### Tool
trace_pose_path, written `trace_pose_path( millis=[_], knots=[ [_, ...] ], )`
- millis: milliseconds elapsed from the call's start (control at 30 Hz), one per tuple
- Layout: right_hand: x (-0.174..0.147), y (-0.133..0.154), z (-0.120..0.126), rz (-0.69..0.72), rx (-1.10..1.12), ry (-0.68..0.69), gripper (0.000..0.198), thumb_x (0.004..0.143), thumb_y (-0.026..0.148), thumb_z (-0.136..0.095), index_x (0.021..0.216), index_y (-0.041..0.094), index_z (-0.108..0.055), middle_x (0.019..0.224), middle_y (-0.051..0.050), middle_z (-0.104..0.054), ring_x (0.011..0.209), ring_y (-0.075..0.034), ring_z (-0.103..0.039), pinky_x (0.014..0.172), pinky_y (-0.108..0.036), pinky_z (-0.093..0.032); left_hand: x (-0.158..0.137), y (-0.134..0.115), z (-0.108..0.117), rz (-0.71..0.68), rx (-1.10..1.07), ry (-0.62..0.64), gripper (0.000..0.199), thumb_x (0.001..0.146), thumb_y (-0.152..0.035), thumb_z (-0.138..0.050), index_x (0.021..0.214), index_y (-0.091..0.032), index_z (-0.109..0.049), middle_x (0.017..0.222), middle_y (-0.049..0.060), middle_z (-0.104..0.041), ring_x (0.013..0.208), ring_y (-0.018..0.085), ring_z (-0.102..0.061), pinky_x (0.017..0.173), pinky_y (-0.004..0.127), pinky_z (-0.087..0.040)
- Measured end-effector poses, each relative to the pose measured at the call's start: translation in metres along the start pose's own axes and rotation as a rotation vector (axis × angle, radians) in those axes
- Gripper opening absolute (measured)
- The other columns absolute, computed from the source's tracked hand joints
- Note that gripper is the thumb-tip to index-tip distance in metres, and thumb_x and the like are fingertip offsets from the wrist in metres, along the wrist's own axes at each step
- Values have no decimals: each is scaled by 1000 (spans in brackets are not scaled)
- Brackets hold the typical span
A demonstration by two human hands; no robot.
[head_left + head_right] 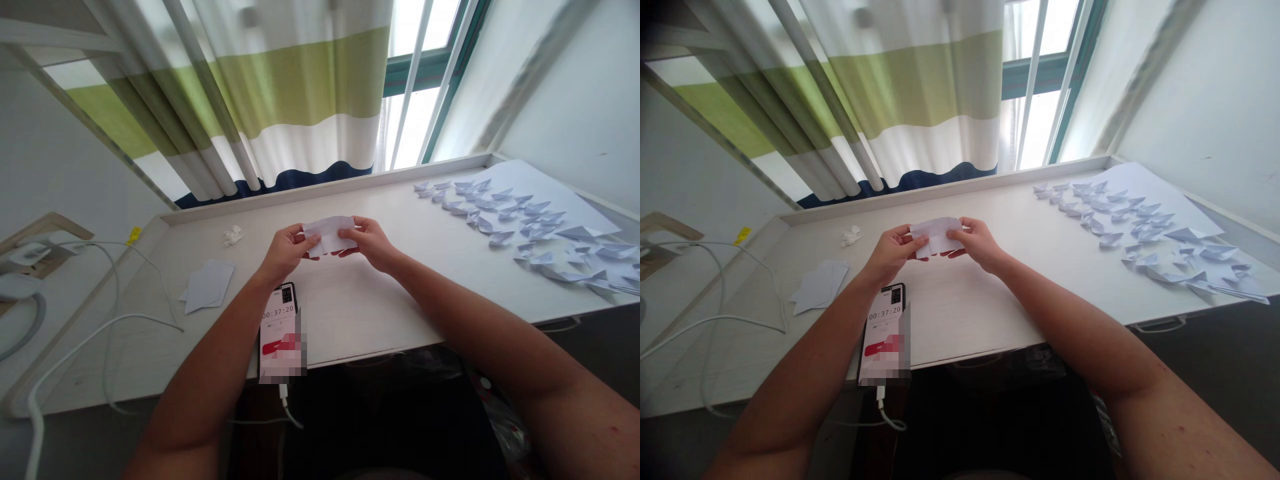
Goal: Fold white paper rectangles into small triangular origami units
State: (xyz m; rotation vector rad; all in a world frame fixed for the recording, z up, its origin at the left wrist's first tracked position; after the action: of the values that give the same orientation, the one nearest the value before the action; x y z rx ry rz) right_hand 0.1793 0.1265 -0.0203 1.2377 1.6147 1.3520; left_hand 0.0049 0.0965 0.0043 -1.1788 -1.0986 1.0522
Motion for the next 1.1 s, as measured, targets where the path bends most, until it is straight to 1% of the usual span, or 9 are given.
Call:
trace_pose_path(
  millis=[133, 233, 300, 467, 600, 767, 933, 1000, 1100],
  knots=[
    [0, 4, 0, -18, 52, 27, 30, 80, 33, -90, 102, 21, -73, 86, -4, -81, 68, -22, -81, 63, -36, -71, 2, -2, 5, -18, -42, -43, 42, 74, -43, -95, 102, -16, -80, 89, 7, -81, 76, 19, -74, 70, 33, -64],
    [-2, 9, -4, -16, 105, 94, 12, 87, 30, -78, 93, 20, -74, 86, -6, -79, 76, -23, -83, 73, -37, -71, 3, -6, 6, -36, -120, -45, 22, 75, -32, -86, 91, -17, -82, 93, 7, -81, 83, 19, -76, 76, 34, -65],
    [-3, 11, -7, -6, 118, 136, 17, 89, 34, -72, 86, 18, -75, 87, -9, -79, 82, -25, -83, 76, -40, -71, 2, -8, 5, -45, -160, -26, 16, 77, -30, -78, 84, -16, -81, 95, 9, -81, 87, 21, -77, 78, 34, -65],
    [-3, 12, -7, 46, 10, 125, 42, 87, 58, -83, 85, 18, -73, 86, -10, -78, 82, -25, -81, 74, -40, -70, 1, -11, 7, -62, -77, -66, 27, 77, -36, -86, 91, -17, -73, 91, 6, -78, 82, 19, -76, 72, 31, -61],
    [-4, 9, -10, 40, -95, 157, 51, 74, 48, -98, 107, 22, -69, 80, -3, -80, 72, -21, -78, 68, -35, -64, 1, -13, 12, -143, 39, -140, 45, 73, -32, -91, 107, -19, -66, 83, 2, -78, 73, 16, -72, 64, 26, -53],
    [-9, 2, -24, 9, -241, 326, 34, 80, 44, -93, 89, 16, -77, 76, -3, -75, 65, -14, -63, 58, -28, -46, 2, -8, 3, -141, 102, -44, 50, 76, -32, -90, 118, -20, -66, 77, -1, -76, 64, 13, -65, 61, 25, -48],
    [-4, 9, -19, 164, -270, 236, 45, 83, 61, -89, 87, 16, -80, 82, -4, -74, 73, -15, -61, 70, -32, -47, -5, -29, 9, -352, 386, -161, 27, 86, -32, -83, 111, -24, -75, 120, 8, -80, 111, 26, -74, 90, 40, -60],
    [-3, 10, -18, 202, -286, 213, 51, 85, 67, -85, 89, 17, -82, 83, -4, -75, 75, -16, -61, 71, -33, -47, -9, -36, 5, -429, 571, -166, 16, 92, -33, -80, 106, -26, -82, 139, 10, -76, 135, 31, -65, 110, 51, -56],
    [-2, 10, -19, 225, -328, 204, 53, 86, 71, -82, 88, 18, -83, 82, -5, -77, 75, -17, -62, 70, -33, -48, -12, -37, -7, -504, 703, -80, 21, 94, -39, -83, 109, -26, -85, 145, 10, -75, 144, 34, -60, 124, 59, -46]
  ],
)
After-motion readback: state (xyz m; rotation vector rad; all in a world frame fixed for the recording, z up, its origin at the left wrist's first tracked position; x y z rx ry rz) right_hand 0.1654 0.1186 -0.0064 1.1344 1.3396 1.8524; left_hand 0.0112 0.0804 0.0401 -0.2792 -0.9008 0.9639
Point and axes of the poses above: each hand's wrist, its own x-axis towards the middle knuckle, its own z-axis out of the back of the hand, y = z × x, the point moved 9 cm from there along x, towards the middle knuckle
